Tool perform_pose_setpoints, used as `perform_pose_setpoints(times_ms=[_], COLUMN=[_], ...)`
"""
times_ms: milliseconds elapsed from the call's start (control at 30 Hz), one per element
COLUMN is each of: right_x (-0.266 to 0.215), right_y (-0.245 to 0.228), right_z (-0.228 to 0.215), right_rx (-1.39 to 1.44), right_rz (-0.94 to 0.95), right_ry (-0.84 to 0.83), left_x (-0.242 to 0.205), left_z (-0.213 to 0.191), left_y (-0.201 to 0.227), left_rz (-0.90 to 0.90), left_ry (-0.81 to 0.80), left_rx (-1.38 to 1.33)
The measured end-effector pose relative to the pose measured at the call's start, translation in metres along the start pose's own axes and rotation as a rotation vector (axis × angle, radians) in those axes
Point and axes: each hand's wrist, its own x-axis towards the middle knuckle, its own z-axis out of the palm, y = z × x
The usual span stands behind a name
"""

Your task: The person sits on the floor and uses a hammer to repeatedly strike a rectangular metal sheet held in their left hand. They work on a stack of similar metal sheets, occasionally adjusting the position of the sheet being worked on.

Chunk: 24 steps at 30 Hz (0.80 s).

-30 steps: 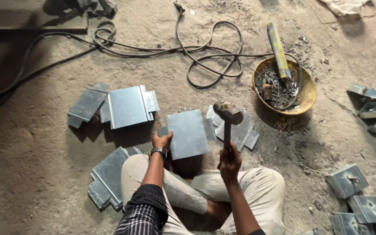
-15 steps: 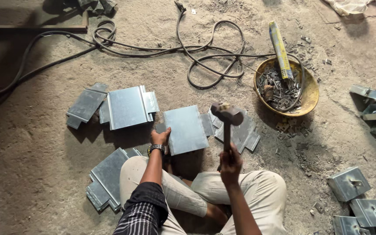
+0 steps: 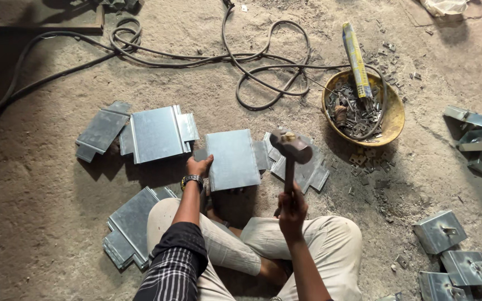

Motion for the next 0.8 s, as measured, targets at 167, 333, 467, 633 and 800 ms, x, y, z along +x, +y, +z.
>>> perform_pose_setpoints(times_ms=[167,333,467,633,800], right_x=[0.003,-0.008,-0.002,0.003,0.005], right_y=[0.013,-0.017,-0.028,-0.006,-0.009], right_z=[0.015,0.008,-0.005,0.01,0.012], right_rx=[-0.612,-0.083,0.104,-0.363,-0.376], right_rz=[0.478,0.253,0.0,0.178,0.23], right_ry=[-0.184,0.031,0.055,-0.01,-0.002], left_x=[0.002,0.005,0.003,0.0,0.005], left_z=[0.0,-0.005,0.013,0.013,0.009], left_y=[0.003,0.003,0.004,0.007,0.014], left_rz=[0.082,0.055,0.106,0.065,0.088], left_ry=[-0.049,0.03,0.111,0.152,0.175], left_rx=[-0.11,0.035,0.07,0.059,0.028])
